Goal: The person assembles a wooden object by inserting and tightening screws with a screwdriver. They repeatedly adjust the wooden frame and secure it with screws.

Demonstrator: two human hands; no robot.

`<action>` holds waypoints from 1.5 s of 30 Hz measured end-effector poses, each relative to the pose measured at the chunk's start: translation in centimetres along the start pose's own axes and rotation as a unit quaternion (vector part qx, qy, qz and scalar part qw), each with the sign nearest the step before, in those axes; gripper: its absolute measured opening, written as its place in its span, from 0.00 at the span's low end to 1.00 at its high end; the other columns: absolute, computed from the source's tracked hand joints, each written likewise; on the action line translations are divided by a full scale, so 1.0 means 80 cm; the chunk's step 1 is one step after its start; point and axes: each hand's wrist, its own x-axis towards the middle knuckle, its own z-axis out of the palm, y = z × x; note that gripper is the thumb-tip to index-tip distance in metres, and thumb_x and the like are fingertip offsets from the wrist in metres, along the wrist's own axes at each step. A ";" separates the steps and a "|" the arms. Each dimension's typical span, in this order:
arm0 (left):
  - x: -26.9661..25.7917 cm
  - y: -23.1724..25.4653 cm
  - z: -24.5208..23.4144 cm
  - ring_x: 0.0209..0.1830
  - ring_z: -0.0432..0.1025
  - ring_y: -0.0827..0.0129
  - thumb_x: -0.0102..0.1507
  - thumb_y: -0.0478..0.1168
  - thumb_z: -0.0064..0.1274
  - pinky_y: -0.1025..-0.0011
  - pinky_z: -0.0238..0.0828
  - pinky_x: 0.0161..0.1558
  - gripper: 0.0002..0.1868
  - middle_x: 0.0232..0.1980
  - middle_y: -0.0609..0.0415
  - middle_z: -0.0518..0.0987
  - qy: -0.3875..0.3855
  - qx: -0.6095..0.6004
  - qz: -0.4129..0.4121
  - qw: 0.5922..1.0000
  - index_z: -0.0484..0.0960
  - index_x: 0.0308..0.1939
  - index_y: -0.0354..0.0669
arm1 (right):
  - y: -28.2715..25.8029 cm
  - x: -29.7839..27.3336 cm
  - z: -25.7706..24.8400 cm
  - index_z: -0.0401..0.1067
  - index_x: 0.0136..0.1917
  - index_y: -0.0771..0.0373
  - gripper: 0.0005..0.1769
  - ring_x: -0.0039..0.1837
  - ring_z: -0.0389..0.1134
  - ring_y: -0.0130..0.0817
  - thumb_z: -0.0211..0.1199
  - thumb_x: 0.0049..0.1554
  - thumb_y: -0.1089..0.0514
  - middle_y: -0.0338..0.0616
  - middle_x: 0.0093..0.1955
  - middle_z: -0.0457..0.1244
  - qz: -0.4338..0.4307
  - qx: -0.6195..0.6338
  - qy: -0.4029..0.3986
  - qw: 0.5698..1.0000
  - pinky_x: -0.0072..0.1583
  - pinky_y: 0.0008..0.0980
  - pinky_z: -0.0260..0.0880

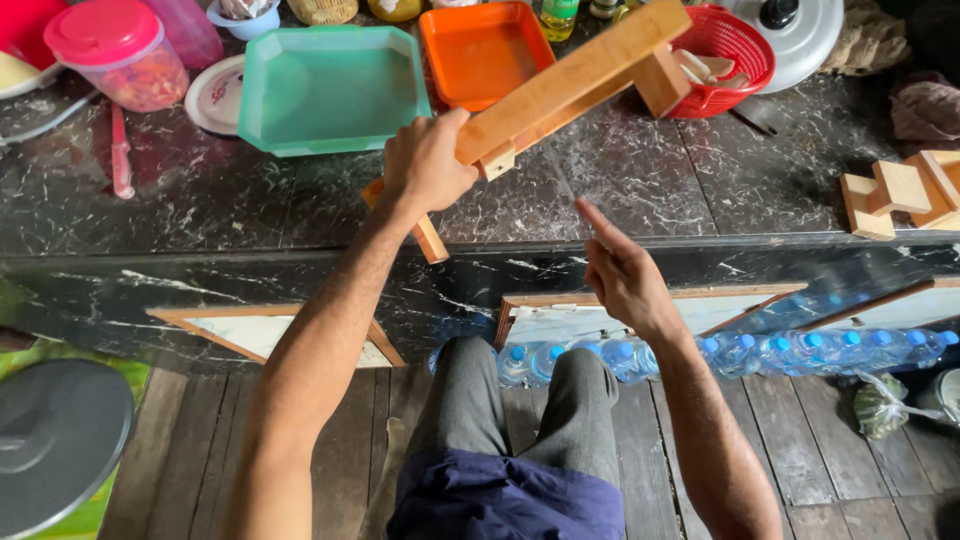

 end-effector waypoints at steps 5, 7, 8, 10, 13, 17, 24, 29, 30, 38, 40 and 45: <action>-0.002 -0.007 -0.007 0.40 0.81 0.51 0.49 0.46 0.69 0.53 0.77 0.41 0.21 0.41 0.49 0.86 0.009 -0.048 -0.056 0.997 0.81 0.43 0.46 | 0.012 -0.005 0.011 0.61 0.79 0.51 0.28 0.33 0.47 0.17 0.50 0.67 0.62 0.26 0.31 0.48 0.101 -0.054 -0.012 0.993 0.34 0.22 0.51; -0.004 -0.010 -0.005 0.41 0.81 0.51 0.49 0.47 0.69 0.53 0.77 0.41 0.22 0.41 0.49 0.86 0.013 -0.053 -0.068 0.996 0.81 0.43 0.47 | 0.013 -0.002 0.015 0.62 0.79 0.51 0.27 0.32 0.46 0.17 0.50 0.67 0.61 0.25 0.30 0.48 0.111 -0.052 -0.011 0.992 0.33 0.22 0.50; -0.004 -0.010 -0.004 0.41 0.80 0.50 0.49 0.47 0.69 0.53 0.77 0.41 0.22 0.41 0.49 0.85 0.019 -0.051 -0.071 0.996 0.81 0.43 0.47 | 0.013 0.000 0.017 0.62 0.79 0.50 0.27 0.31 0.46 0.17 0.50 0.67 0.61 0.25 0.30 0.47 0.118 -0.048 -0.010 0.992 0.32 0.22 0.49; -0.006 -0.011 0.001 0.42 0.80 0.49 0.49 0.47 0.70 0.52 0.76 0.41 0.22 0.41 0.48 0.85 0.023 -0.051 -0.079 0.995 0.81 0.43 0.47 | 0.014 0.002 0.020 0.62 0.79 0.50 0.27 0.30 0.45 0.17 0.50 0.67 0.60 0.25 0.28 0.47 0.122 -0.045 -0.009 0.992 0.31 0.22 0.48; -0.007 -0.014 0.005 0.41 0.80 0.49 0.49 0.47 0.70 0.52 0.76 0.40 0.21 0.41 0.50 0.86 0.024 -0.055 -0.079 0.995 0.81 0.42 0.47 | 0.014 0.004 0.022 0.62 0.79 0.51 0.27 0.28 0.46 0.16 0.50 0.67 0.60 0.24 0.27 0.47 0.119 -0.034 -0.011 0.992 0.30 0.22 0.48; -0.006 -0.017 0.011 0.37 0.82 0.59 0.51 0.44 0.68 0.59 0.78 0.37 0.20 0.41 0.53 0.87 0.017 -0.077 -0.063 0.995 0.80 0.43 0.45 | 0.016 0.005 0.018 0.62 0.79 0.52 0.27 0.26 0.46 0.15 0.50 0.67 0.58 0.24 0.25 0.48 0.120 -0.027 -0.017 0.992 0.28 0.21 0.48; -0.004 -0.019 0.017 0.35 0.82 0.63 0.51 0.43 0.70 0.62 0.79 0.36 0.20 0.40 0.53 0.87 0.023 -0.077 -0.047 0.996 0.81 0.43 0.44 | 0.015 0.006 0.016 0.61 0.79 0.51 0.27 0.25 0.45 0.15 0.50 0.68 0.56 0.24 0.24 0.48 0.143 -0.011 -0.020 0.990 0.26 0.22 0.48; -0.007 -0.014 0.012 0.35 0.82 0.61 0.52 0.44 0.70 0.60 0.79 0.36 0.20 0.39 0.52 0.87 0.036 -0.078 -0.033 0.996 0.80 0.43 0.43 | 0.013 0.010 0.010 0.60 0.79 0.49 0.27 0.24 0.43 0.17 0.48 0.67 0.56 0.27 0.24 0.48 0.187 0.086 -0.041 0.978 0.23 0.23 0.44; -0.008 -0.013 0.011 0.35 0.82 0.60 0.52 0.43 0.70 0.59 0.79 0.36 0.19 0.39 0.52 0.87 0.041 -0.075 -0.030 0.996 0.80 0.42 0.43 | 0.013 0.013 0.007 0.60 0.78 0.48 0.27 0.23 0.42 0.17 0.47 0.67 0.57 0.27 0.24 0.48 0.209 0.126 -0.049 0.969 0.22 0.24 0.43; -0.010 -0.010 0.008 0.36 0.82 0.56 0.52 0.43 0.69 0.56 0.78 0.38 0.20 0.38 0.51 0.87 0.045 -0.071 -0.019 0.996 0.81 0.44 0.42 | 0.045 0.014 0.003 0.62 0.80 0.48 0.26 0.27 0.46 0.17 0.50 0.70 0.57 0.26 0.27 0.50 0.110 -0.001 -0.051 0.993 0.26 0.23 0.46; -0.009 -0.013 0.010 0.35 0.82 0.58 0.52 0.44 0.69 0.57 0.78 0.38 0.20 0.38 0.51 0.87 0.046 -0.073 -0.016 0.996 0.81 0.44 0.42 | 0.057 0.013 0.008 0.62 0.81 0.47 0.26 0.28 0.50 0.17 0.52 0.71 0.57 0.29 0.28 0.55 -0.004 -0.174 -0.016 0.985 0.28 0.24 0.51; -0.005 -0.022 0.020 0.33 0.82 0.61 0.52 0.42 0.70 0.59 0.79 0.36 0.19 0.37 0.50 0.87 0.053 -0.065 -0.012 0.996 0.80 0.42 0.41 | 0.078 0.015 0.011 0.52 0.83 0.43 0.32 0.21 0.56 0.26 0.51 0.68 0.59 0.42 0.24 0.62 -0.060 -0.492 0.015 0.868 0.24 0.32 0.60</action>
